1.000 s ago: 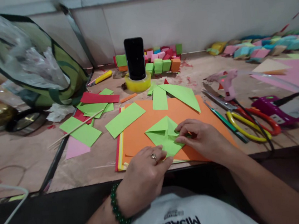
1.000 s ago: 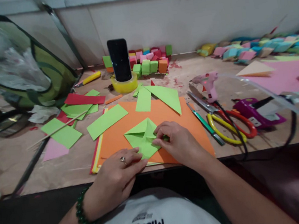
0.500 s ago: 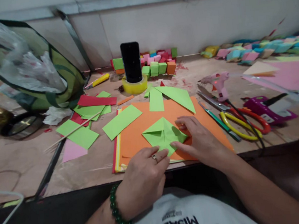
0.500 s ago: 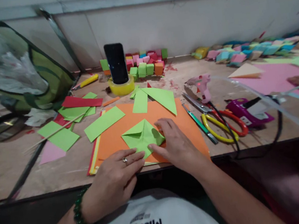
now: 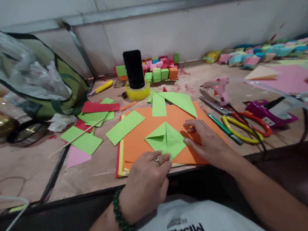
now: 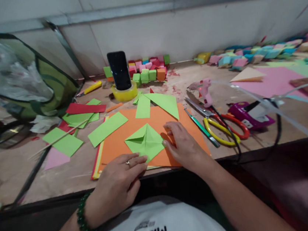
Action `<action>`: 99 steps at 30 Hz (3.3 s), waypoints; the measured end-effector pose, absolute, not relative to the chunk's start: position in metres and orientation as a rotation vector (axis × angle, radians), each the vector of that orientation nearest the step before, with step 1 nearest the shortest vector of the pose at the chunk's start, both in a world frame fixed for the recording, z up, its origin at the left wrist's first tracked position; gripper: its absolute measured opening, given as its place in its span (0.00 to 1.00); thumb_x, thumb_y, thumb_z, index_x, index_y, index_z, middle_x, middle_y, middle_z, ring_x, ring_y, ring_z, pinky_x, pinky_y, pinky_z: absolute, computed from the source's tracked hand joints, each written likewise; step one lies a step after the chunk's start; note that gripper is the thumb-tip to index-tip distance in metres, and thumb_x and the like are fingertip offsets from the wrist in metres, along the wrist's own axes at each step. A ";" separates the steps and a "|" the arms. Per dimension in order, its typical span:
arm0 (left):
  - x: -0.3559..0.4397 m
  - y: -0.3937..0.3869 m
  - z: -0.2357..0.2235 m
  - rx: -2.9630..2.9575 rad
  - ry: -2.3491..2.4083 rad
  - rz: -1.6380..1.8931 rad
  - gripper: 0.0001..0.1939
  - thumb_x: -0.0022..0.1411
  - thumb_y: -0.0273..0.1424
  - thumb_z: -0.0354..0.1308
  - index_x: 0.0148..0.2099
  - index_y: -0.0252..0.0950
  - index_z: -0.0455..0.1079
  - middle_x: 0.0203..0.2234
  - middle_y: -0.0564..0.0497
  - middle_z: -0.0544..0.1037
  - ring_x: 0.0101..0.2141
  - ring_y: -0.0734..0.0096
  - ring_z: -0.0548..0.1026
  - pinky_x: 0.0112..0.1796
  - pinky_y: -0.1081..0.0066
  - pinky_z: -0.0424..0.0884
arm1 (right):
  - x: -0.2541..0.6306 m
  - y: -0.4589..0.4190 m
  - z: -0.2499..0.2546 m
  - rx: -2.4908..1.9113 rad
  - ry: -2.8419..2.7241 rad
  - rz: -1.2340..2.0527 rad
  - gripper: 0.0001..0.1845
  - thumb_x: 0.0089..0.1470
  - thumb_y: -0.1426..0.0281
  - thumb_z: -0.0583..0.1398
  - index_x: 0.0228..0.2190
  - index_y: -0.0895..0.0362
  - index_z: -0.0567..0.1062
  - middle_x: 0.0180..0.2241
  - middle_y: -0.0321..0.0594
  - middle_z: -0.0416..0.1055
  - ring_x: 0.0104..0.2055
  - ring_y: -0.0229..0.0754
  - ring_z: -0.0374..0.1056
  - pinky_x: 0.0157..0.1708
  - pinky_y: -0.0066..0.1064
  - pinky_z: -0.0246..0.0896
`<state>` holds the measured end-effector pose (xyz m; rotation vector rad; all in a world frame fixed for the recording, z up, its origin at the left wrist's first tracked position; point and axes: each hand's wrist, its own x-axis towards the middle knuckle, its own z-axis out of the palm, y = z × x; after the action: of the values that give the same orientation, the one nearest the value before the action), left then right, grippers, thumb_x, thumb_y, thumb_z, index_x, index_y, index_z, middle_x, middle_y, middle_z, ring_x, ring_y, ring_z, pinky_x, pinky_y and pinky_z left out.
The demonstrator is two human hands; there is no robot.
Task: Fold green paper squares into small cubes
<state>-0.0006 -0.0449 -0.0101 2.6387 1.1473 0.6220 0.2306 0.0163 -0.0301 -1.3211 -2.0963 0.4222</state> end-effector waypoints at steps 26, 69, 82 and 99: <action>0.026 -0.044 0.006 2.640 1.308 0.244 0.18 0.56 0.21 0.47 0.48 0.35 0.68 0.36 0.45 0.71 0.37 0.60 0.67 0.38 0.61 0.69 | 0.239 -0.010 -0.027 -0.973 -2.448 -0.077 0.17 0.57 0.80 0.53 0.38 0.53 0.78 0.38 0.44 0.74 0.38 0.44 0.62 0.38 0.36 0.63; 0.025 -0.057 -0.009 2.538 1.387 0.536 0.14 0.65 0.34 0.50 0.50 0.36 0.69 0.52 0.45 0.72 0.49 0.59 0.68 0.49 0.59 0.67 | 0.233 -0.025 -0.014 -1.494 -2.599 -0.300 0.16 0.56 0.76 0.53 0.41 0.51 0.76 0.34 0.41 0.70 0.28 0.38 0.64 0.20 0.28 0.38; 0.014 -0.055 -0.019 2.383 1.328 0.643 0.09 0.64 0.33 0.53 0.45 0.37 0.68 0.51 0.47 0.74 0.50 0.61 0.69 0.48 0.62 0.69 | 0.258 -0.012 -0.020 -1.184 -2.469 -0.235 0.13 0.53 0.78 0.54 0.34 0.54 0.77 0.31 0.41 0.71 0.28 0.38 0.66 0.23 0.27 0.54; 0.000 0.025 0.010 2.139 1.717 0.518 0.22 0.58 0.44 0.55 0.45 0.30 0.70 0.40 0.40 0.71 0.45 0.52 0.68 0.46 0.59 0.63 | 0.233 0.005 -0.026 -1.022 -2.443 -0.048 0.11 0.60 0.67 0.56 0.39 0.54 0.78 0.39 0.45 0.74 0.39 0.44 0.66 0.35 0.33 0.67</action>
<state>0.0001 0.0254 0.0100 2.1393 1.7168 0.5181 0.2335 0.0049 -0.0260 -1.0217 -2.4432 -0.0476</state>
